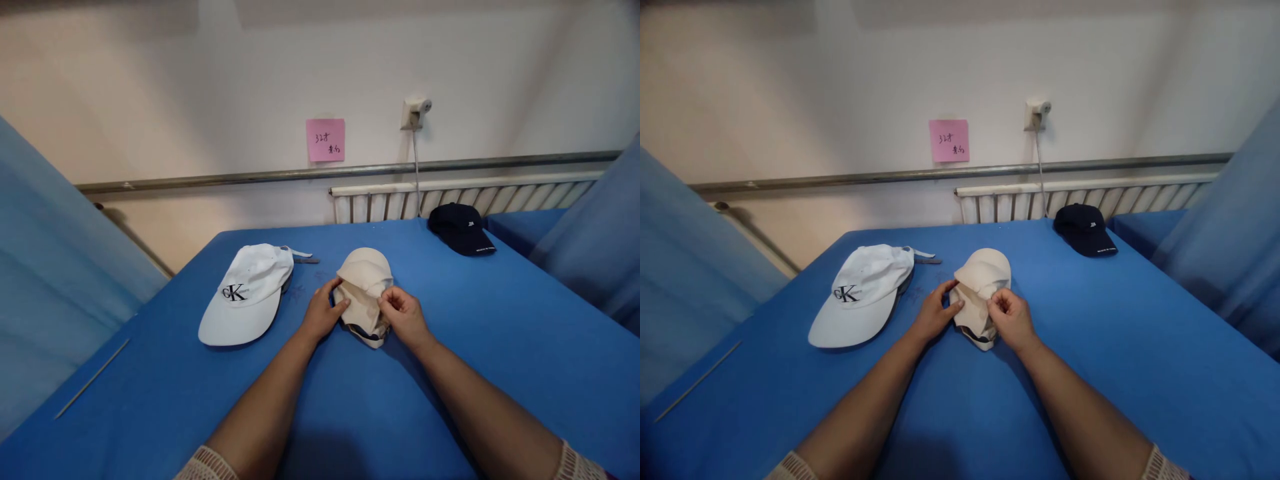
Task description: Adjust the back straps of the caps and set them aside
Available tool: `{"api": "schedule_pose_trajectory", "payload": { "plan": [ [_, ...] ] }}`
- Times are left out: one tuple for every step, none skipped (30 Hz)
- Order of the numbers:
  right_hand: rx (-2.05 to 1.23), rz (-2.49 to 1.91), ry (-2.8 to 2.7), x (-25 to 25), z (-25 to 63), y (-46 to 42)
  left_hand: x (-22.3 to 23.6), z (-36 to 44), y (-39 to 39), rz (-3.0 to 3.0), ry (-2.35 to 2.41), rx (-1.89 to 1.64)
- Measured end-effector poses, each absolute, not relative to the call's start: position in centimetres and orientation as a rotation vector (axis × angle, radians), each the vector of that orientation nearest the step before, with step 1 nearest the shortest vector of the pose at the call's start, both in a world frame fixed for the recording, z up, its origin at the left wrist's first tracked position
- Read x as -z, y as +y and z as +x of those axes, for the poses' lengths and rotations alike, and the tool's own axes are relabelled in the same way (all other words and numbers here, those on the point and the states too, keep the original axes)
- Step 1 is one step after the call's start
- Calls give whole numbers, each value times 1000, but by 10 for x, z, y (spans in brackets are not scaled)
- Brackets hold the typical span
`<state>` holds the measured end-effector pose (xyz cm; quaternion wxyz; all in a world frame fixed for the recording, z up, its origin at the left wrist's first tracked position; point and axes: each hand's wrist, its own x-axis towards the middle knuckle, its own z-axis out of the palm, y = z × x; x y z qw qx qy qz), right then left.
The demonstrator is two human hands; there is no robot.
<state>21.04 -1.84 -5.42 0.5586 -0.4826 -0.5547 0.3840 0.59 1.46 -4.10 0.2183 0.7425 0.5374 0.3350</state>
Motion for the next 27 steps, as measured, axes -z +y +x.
{"api": "schedule_pose_trajectory", "payload": {
  "plan": [
    [-907,-1143,-1306,55,210,-18,41,7,16,2120,1495,-876],
    [-908,-1146,-1305,56,210,-18,42,8,17,2178,1516,-825],
    [-909,-1148,-1303,57,209,-18,41,8,17,2222,1547,-775],
    [-911,-1149,-1303,57,209,-18,41,9,17,2250,1582,-731],
    [-915,-1150,-1305,58,208,-18,40,10,17,2267,1616,-698],
    [-918,-1150,-1308,58,208,-18,39,10,17,2276,1644,-681],
    [-918,-1151,-1310,59,208,-18,38,10,17,2281,1663,-685],
    [-911,-1154,-1309,59,208,-17,37,10,16,2281,1670,-711],
    [-899,-1157,-1304,59,208,-17,36,9,16,2271,1658,-754],
    [-881,-1159,-1296,59,210,-16,35,8,15,2237,1630,-810],
    [-857,-1163,-1288,58,211,-15,34,6,15,2169,1590,-875],
    [-830,-1168,-1283,57,213,-15,32,4,15,2066,1541,-948],
    [-800,-1177,-1282,56,215,-14,30,2,14,1938,1484,-1021],
    [-766,-1187,-1287,54,218,-14,29,-1,14,1799,1424,-1089],
    [-730,-1196,-1300,52,220,-14,27,-3,14,1667,1365,-1141],
    [-694,-1201,-1318,49,222,-15,25,-5,13,1557,1310,-1173],
    [-669,-1194,-1339,47,224,-16,23,-7,12,1474,1260,-1182],
    [-666,-1175,-1361,45,225,-17,22,-8,12,1415,1218,-1170],
    [-692,-1146,-1375,43,225,-18,22,-8,11,1372,1185,-1146],
    [-748,-1112,-1378,42,226,-19,22,-8,10,1339,1161,-1118],
    [-826,-1081,-1367,42,226,-20,22,-7,9,1313,1146,-1096],
    [-916,-1053,-1348,42,225,-20,23,-6,9,1294,1139,-1082],
    [-1004,-1029,-1327,42,225,-19,24,-5,8,1284,1137,-1074],
    [-1080,-1006,-1311,42,225,-19,25,-3,8,1282,1136,-1070],
    [-1140,-983,-1303,43,225,-18,26,-2,8,1284,1137,-1072],
    [-1186,-961,-1299,43,225,-17,27,-1,7,1288,1137,-1077],
    [-1215,-943,-1292,44,225,-16,28,1,7,1298,1137,-1084]
  ]
}}
